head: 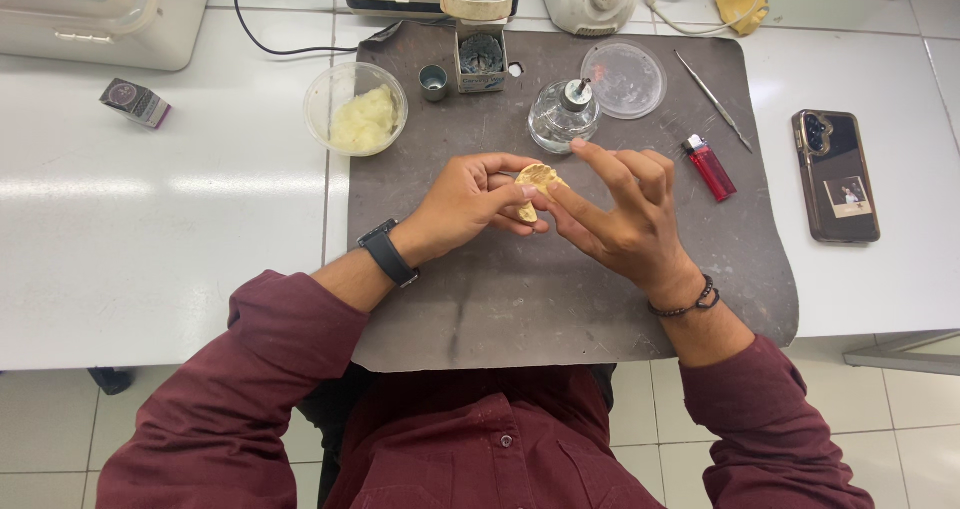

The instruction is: The person opens a container of modeling wax, then holds a denture-like dental prosthesis and uses a brush dipped near an alcohol lamp to apply and shape wax onto the prosthesis, repeatedly dipping the brush and working along the denture teeth.

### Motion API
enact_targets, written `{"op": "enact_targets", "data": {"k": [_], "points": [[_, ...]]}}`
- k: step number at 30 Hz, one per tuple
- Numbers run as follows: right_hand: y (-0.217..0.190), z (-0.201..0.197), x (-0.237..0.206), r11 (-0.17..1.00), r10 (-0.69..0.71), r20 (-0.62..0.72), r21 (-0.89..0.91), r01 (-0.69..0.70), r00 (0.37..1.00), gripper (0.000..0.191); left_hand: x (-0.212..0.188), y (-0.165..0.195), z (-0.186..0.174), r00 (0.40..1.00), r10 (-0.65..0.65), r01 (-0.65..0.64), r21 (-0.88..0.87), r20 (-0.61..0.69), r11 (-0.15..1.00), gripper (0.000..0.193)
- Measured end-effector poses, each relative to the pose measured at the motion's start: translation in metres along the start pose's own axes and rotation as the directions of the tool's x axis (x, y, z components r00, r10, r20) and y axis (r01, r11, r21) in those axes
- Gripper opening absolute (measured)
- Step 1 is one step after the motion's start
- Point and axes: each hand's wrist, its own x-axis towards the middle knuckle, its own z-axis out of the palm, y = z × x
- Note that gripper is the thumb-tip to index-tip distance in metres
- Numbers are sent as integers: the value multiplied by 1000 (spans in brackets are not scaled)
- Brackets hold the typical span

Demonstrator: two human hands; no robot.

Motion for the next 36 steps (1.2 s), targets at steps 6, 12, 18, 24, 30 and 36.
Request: {"op": "enact_targets", "data": {"k": [6, 12, 18, 24, 30, 36], "points": [[1, 3, -6, 984, 143, -69, 118, -134, 987, 26, -2, 5, -1, 997, 20, -20, 5, 75, 1000, 49], [3, 9, -5, 923, 261, -72, 310, -227, 963, 32, -2, 8, -3, 987, 79, -86, 48, 142, 995, 46], [2, 7, -3, 930, 250, -75, 296, -218, 965, 36, -2, 3, -5, 983, 109, -119, 63, 148, 991, 43], [2, 5, -2, 946, 227, -80, 256, -200, 971, 37, -2, 2, -5, 981, 127, -141, 85, 149, 986, 42], [1, 3, -6, 951, 251, -150, 225, -214, 956, 32, -4, 7, -2, 978, 134, -139, 21, 160, 990, 45], [-1, 4, -7, 976, 202, -178, 115, -183, 963, 30, -6, 12, 1, 986, 62, -60, -13, 153, 998, 51]]}}
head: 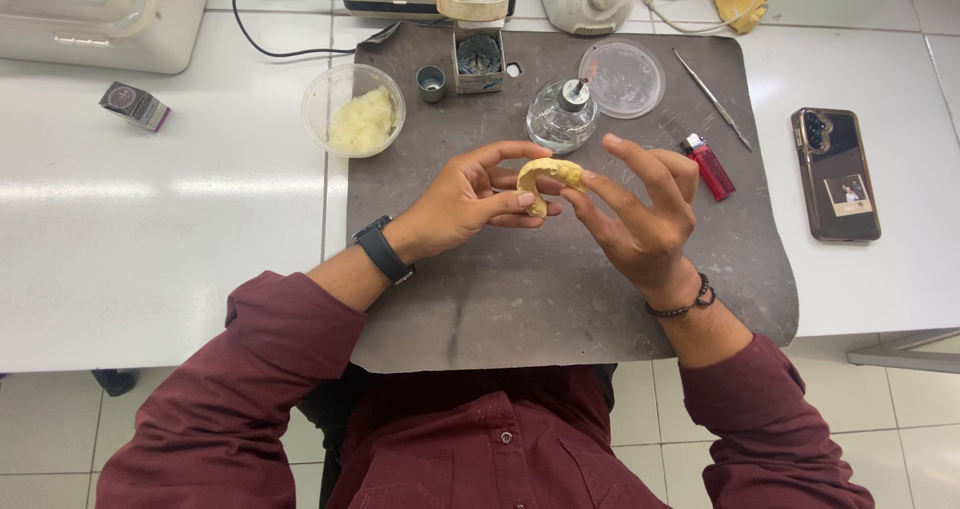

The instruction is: The person opens a container of modeling wax, then holds a denture-like dental prosthesis and uses a brush dipped near an alcohol lamp to apply and shape wax onto the prosthesis, repeatedly dipping the brush and working along the denture teeth.

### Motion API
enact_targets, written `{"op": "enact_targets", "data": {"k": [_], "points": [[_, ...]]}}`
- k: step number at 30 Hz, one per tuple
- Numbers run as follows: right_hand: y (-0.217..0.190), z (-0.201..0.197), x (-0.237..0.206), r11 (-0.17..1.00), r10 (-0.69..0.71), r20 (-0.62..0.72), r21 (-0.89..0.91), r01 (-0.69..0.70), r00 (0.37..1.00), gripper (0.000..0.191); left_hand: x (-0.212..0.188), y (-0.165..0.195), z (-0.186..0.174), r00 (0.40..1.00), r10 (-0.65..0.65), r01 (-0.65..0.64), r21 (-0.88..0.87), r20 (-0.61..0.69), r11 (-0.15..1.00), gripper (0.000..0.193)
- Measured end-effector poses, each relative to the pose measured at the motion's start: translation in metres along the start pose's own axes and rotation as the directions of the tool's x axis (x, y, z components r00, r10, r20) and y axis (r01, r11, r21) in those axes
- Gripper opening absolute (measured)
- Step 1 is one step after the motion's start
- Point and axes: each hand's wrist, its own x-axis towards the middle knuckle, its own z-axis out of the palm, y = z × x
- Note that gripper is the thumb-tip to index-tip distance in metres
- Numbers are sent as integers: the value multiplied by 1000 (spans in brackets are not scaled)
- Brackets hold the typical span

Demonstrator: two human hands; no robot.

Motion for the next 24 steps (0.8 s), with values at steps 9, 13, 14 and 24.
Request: {"op": "enact_targets", "data": {"k": [9, 13, 14, 24], "points": [[-4, -3, 2, 999, 32, 20, 23, -32, 999, 28, 2, -1, 1, 1000, -9, 8, -25, -19, 1000, 52], [-4, 0, 6, 999, 18, 69, 28, -20, 997, 31, 1, -1, 1, 1000, -5, 6, 12, -12, 1000, 52], [-4, 0, 6, 999, 8, 67, 31, -10, 998, 30, 0, -1, 0, 1000, -3, 3, 19, 0, 1000, 52], [-6, -3, 7, 997, -73, 144, -20, 76, 987, 29, 3, -4, -4, 997, -45, 45, -11, -65, 999, 55]]}}
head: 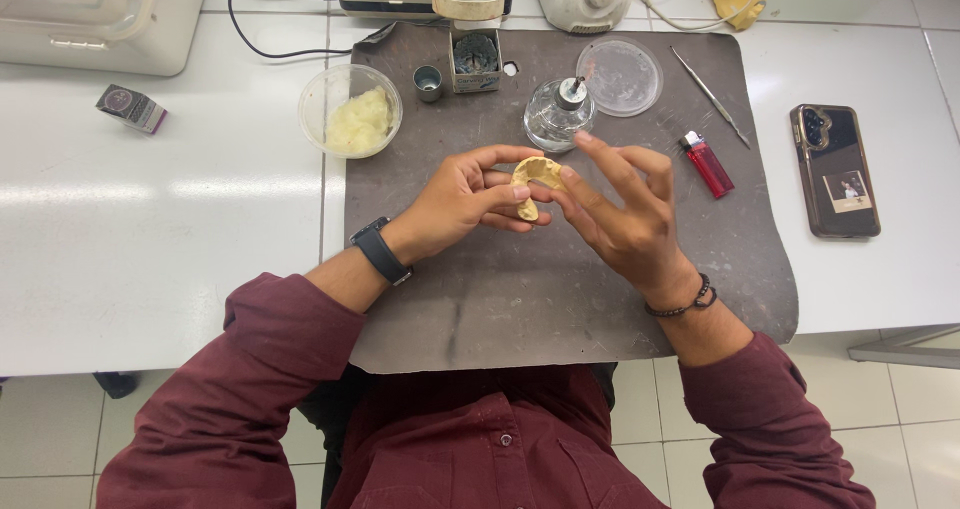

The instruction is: The person opens a container of modeling wax, then holds a denture-like dental prosthesis and uses a brush dipped near an alcohol lamp to apply and shape wax onto the prosthesis, repeatedly dipping the brush and working along the denture teeth.

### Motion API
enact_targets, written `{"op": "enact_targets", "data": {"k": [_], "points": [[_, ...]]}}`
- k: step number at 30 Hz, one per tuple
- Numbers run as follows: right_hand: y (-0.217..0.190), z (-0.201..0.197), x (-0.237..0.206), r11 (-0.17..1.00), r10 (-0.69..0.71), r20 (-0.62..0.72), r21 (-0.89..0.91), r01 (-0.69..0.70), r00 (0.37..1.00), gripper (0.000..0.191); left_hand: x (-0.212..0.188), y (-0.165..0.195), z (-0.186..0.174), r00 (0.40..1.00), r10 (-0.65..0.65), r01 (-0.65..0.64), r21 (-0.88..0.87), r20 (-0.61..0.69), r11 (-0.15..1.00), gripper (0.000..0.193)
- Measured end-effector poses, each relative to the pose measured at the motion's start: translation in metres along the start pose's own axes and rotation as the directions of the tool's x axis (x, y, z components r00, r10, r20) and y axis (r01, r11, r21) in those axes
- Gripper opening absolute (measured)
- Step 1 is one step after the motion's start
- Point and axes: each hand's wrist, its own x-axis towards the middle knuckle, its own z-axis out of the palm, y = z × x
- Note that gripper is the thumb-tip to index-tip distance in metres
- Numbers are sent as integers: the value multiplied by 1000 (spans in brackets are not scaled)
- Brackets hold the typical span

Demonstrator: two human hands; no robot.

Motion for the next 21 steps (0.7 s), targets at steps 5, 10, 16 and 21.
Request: {"op": "enact_targets", "data": {"k": [5, 10, 16, 21], "points": [[-1, -1, 3, 996, -54, 26, -76, 55, 998, 30, 2, 0, -2, 998, -57, 56, -46, -12, 997, 55], [-2, -3, 5, 998, -50, 38, -27, 51, 998, 29, 1, -2, -1, 998, -56, 56, -31, -23, 998, 52], [-1, -2, 3, 998, -44, 66, -50, 48, 997, 33, 4, -6, -3, 998, -61, 60, -31, -27, 998, 49], [3, 5, 1, 993, 86, 12, 81, -86, 996, 29, 4, -10, -6, 1000, -10, 10, 30, -5, 1000, 51]]}}
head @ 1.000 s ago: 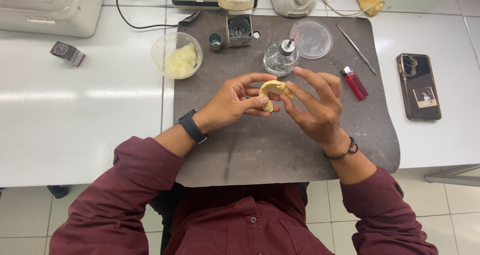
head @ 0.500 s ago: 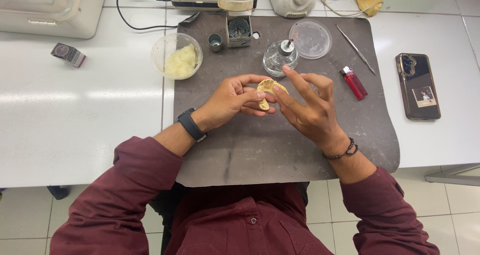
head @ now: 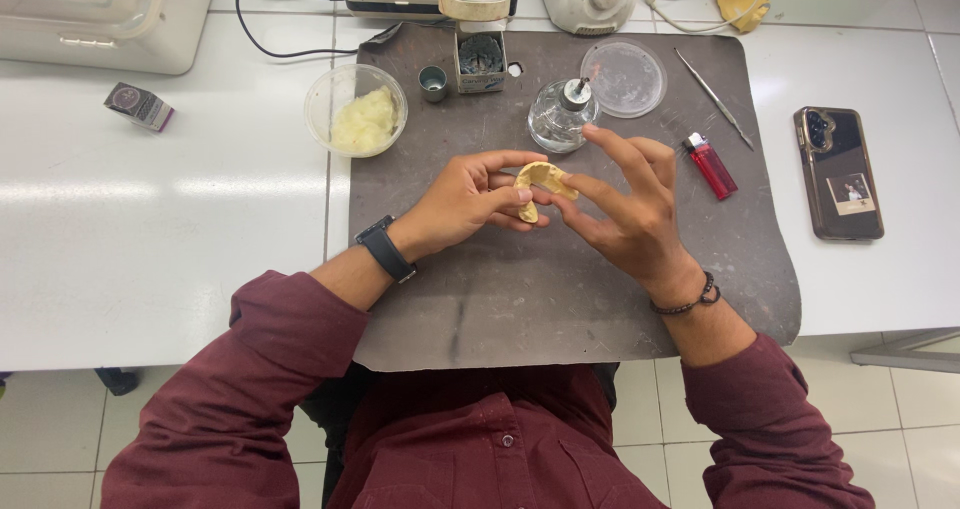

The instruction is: The person opens a container of modeling wax, then holds a denture-like dental prosthesis and uses a brush dipped near an alcohol lamp to apply and shape wax onto the prosthesis, repeatedly dipping the brush and working along the denture teeth.

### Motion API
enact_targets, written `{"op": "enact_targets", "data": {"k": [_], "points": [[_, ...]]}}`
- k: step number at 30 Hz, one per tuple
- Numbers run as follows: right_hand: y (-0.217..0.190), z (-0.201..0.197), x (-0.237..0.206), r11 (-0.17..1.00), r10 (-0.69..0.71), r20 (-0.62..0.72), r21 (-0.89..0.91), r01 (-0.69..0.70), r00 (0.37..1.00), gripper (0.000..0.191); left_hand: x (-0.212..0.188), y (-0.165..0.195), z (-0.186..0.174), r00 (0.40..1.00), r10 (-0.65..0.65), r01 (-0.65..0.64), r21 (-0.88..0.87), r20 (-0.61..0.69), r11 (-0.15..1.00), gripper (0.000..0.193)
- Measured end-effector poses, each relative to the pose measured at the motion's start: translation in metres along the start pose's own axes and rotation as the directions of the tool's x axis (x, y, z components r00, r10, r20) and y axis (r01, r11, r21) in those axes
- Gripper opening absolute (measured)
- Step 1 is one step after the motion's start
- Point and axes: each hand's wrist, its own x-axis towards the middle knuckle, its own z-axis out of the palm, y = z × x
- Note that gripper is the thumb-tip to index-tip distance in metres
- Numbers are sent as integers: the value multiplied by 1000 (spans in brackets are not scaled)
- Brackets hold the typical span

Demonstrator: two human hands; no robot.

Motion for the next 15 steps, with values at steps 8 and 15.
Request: {"op": "enact_targets", "data": {"k": [8, 15], "points": [[7, 5, -1, 976, 111, 113, 177, -130, 987, 30, 0, -4, 1, 999, -9, 7, 89, 31, 996, 47], [4, 6, -1, 982, 89, 134, 156, -110, 987, 31, 0, -7, 0, 999, -33, 32, 42, 19, 999, 45]]}}
